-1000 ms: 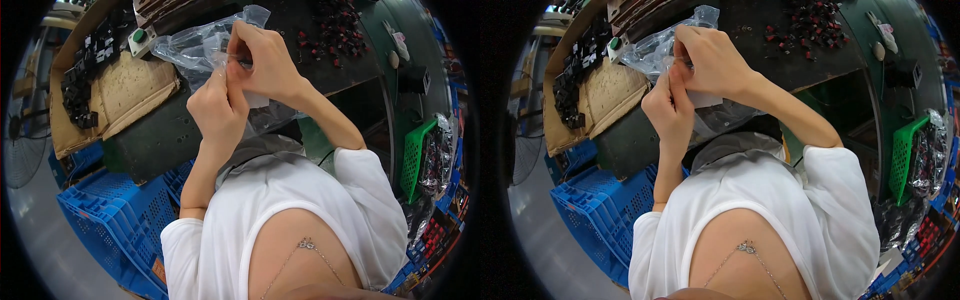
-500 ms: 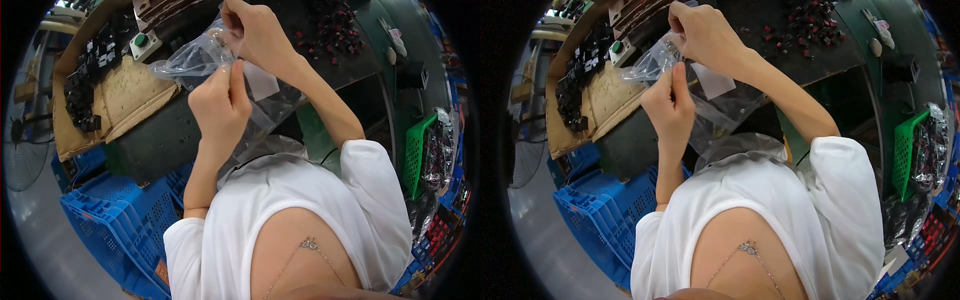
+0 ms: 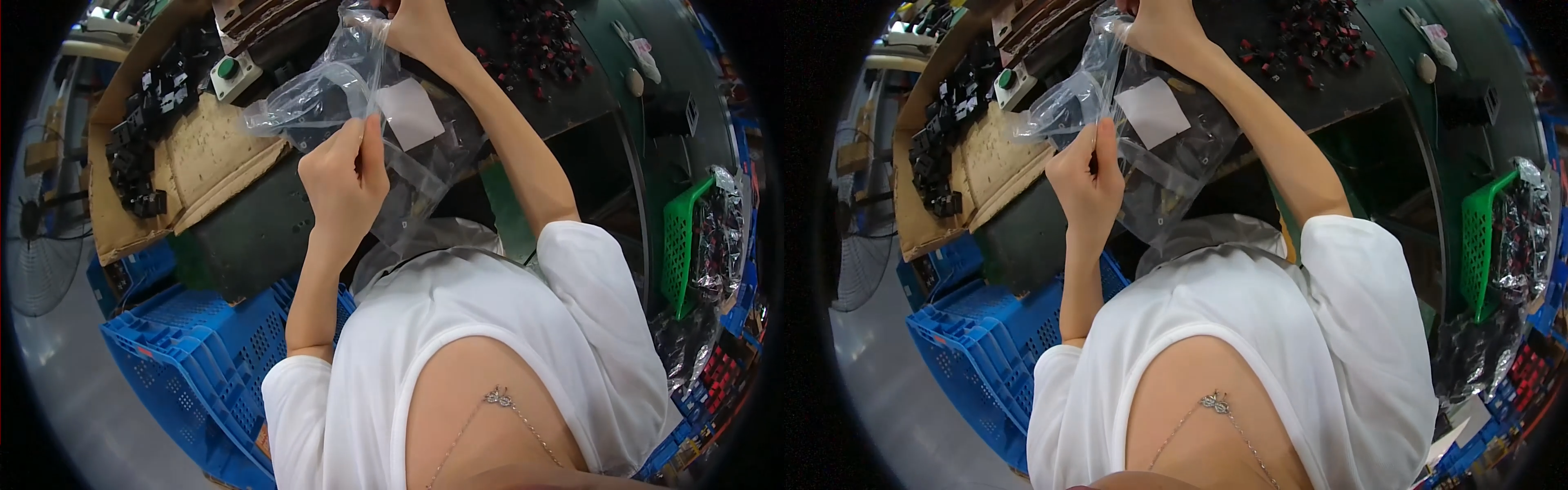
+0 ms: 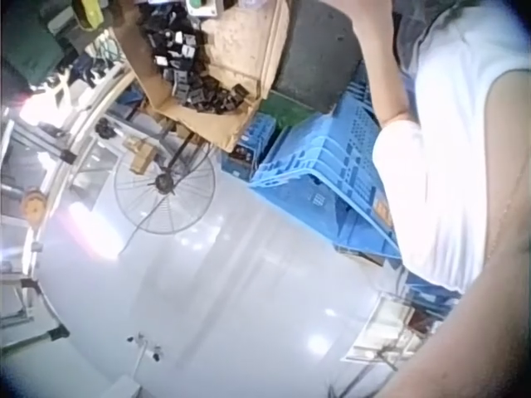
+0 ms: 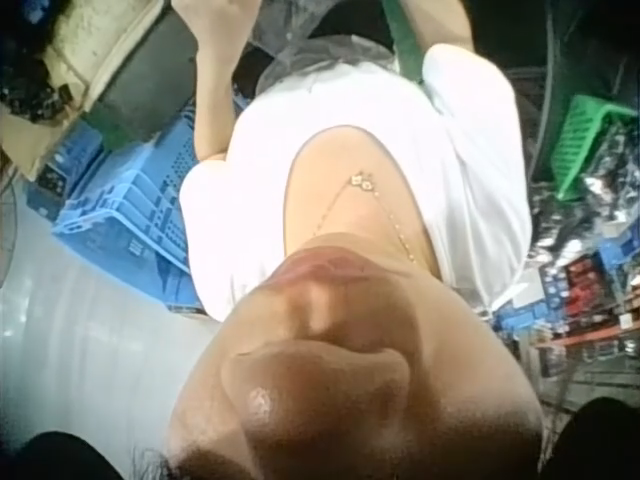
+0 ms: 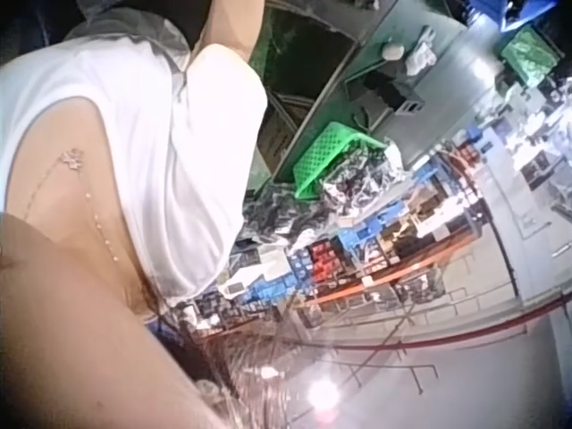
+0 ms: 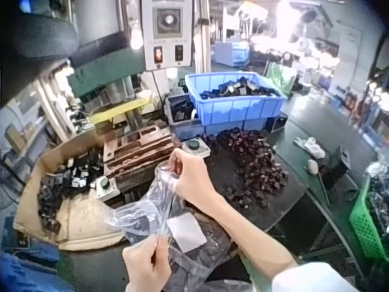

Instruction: Manually sort and pack black electronic components into plastic bags and place them into a blue storage bin.

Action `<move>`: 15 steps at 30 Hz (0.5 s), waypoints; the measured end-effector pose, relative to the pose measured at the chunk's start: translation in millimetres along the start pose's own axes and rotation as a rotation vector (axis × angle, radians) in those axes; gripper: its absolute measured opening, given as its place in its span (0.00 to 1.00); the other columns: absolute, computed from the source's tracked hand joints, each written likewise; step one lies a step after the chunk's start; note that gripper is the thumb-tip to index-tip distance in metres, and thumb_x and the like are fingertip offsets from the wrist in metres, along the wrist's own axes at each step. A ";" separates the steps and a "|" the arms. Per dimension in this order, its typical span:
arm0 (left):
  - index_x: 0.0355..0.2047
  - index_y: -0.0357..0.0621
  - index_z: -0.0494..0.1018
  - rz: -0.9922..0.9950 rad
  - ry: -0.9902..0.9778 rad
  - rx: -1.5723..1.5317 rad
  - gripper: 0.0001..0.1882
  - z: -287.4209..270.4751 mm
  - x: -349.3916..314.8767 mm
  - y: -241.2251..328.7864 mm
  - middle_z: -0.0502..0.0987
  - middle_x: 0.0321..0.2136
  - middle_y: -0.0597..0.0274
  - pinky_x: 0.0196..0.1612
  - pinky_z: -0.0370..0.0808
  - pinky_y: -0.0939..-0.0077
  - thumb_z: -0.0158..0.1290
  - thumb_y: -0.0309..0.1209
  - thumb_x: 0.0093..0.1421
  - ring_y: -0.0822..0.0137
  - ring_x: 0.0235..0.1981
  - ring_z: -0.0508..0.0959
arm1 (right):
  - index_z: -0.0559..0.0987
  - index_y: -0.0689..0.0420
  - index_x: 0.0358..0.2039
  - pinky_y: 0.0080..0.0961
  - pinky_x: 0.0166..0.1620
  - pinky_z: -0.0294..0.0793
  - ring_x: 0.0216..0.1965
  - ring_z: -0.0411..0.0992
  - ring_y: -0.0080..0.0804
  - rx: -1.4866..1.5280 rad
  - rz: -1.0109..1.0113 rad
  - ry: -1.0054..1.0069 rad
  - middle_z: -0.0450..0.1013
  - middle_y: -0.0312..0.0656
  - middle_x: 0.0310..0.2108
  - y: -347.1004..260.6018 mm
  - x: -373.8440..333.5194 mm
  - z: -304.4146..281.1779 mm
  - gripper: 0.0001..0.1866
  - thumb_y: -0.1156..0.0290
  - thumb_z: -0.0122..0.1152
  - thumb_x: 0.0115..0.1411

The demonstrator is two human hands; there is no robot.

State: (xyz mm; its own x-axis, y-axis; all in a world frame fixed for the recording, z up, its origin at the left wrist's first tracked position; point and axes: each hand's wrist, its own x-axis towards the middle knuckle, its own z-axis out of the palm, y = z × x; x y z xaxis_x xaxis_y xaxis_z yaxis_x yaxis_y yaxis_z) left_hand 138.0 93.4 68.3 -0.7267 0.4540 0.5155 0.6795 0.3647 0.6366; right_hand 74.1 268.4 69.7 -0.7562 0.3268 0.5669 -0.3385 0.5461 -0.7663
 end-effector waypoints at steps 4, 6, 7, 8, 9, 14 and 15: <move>0.13 0.37 0.58 0.039 0.011 0.012 0.16 -3.9 -5.2 -3.3 0.57 0.08 0.56 0.13 0.51 0.77 0.50 0.23 0.54 0.64 0.08 0.53 | 0.67 0.64 0.16 0.24 0.20 0.60 0.15 0.62 0.29 -0.044 0.039 -0.017 0.62 0.43 0.12 2.9 -1.8 -1.9 0.10 0.75 0.59 0.38; 0.13 0.37 0.58 -0.019 0.012 -0.028 0.15 -7.2 -4.8 -2.1 0.56 0.08 0.56 0.13 0.51 0.77 0.50 0.22 0.54 0.66 0.08 0.53 | 0.67 0.64 0.15 0.24 0.19 0.59 0.14 0.62 0.29 -0.026 0.027 -0.025 0.62 0.43 0.11 4.7 -2.6 -1.4 0.10 0.75 0.59 0.39; 0.13 0.37 0.58 -0.025 0.014 -0.024 0.15 -8.0 -6.1 -2.8 0.56 0.08 0.56 0.13 0.51 0.77 0.50 0.22 0.54 0.66 0.08 0.53 | 0.67 0.64 0.15 0.24 0.19 0.59 0.14 0.62 0.29 -0.021 0.028 -0.029 0.62 0.43 0.11 5.4 -2.8 0.5 0.10 0.75 0.59 0.39; 0.13 0.37 0.59 -0.027 0.023 -0.021 0.15 -8.6 -7.6 -3.9 0.55 0.08 0.56 0.13 0.51 0.78 0.50 0.22 0.54 0.67 0.08 0.53 | 0.67 0.63 0.15 0.23 0.19 0.59 0.14 0.62 0.28 -0.018 0.032 -0.040 0.62 0.43 0.11 6.1 -3.0 2.8 0.10 0.75 0.59 0.39; 0.13 0.36 0.59 -0.018 0.023 -0.031 0.15 -6.6 -6.9 -1.8 0.55 0.08 0.56 0.13 0.51 0.78 0.50 0.22 0.54 0.69 0.08 0.52 | 0.67 0.63 0.14 0.23 0.19 0.59 0.14 0.62 0.28 -0.028 0.039 -0.037 0.62 0.43 0.11 6.8 -2.5 -2.3 0.10 0.75 0.59 0.39; 0.13 0.36 0.58 -0.060 -0.003 -0.064 0.17 -4.1 -19.3 1.7 0.53 0.08 0.57 0.14 0.49 0.79 0.49 0.24 0.56 0.69 0.09 0.51 | 0.67 0.63 0.14 0.23 0.19 0.59 0.14 0.62 0.27 -0.030 0.053 -0.005 0.62 0.43 0.11 32.8 0.3 -3.8 0.12 0.73 0.62 0.38; 0.13 0.36 0.57 -0.079 -0.007 -0.050 0.17 -5.0 -22.8 1.2 0.53 0.08 0.58 0.14 0.49 0.80 0.49 0.24 0.56 0.69 0.09 0.51 | 0.67 0.63 0.14 0.23 0.19 0.59 0.14 0.62 0.28 -0.029 0.066 -0.020 0.62 0.42 0.11 30.4 0.1 -4.0 0.12 0.72 0.62 0.38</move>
State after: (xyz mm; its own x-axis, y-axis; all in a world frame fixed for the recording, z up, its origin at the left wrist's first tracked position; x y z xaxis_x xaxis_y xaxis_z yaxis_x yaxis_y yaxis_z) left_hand 154.9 79.4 60.2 -0.7772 0.4310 0.4585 0.6138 0.3587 0.7033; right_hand 65.9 288.1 47.7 -0.7872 0.3478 0.5093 -0.2714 0.5462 -0.7925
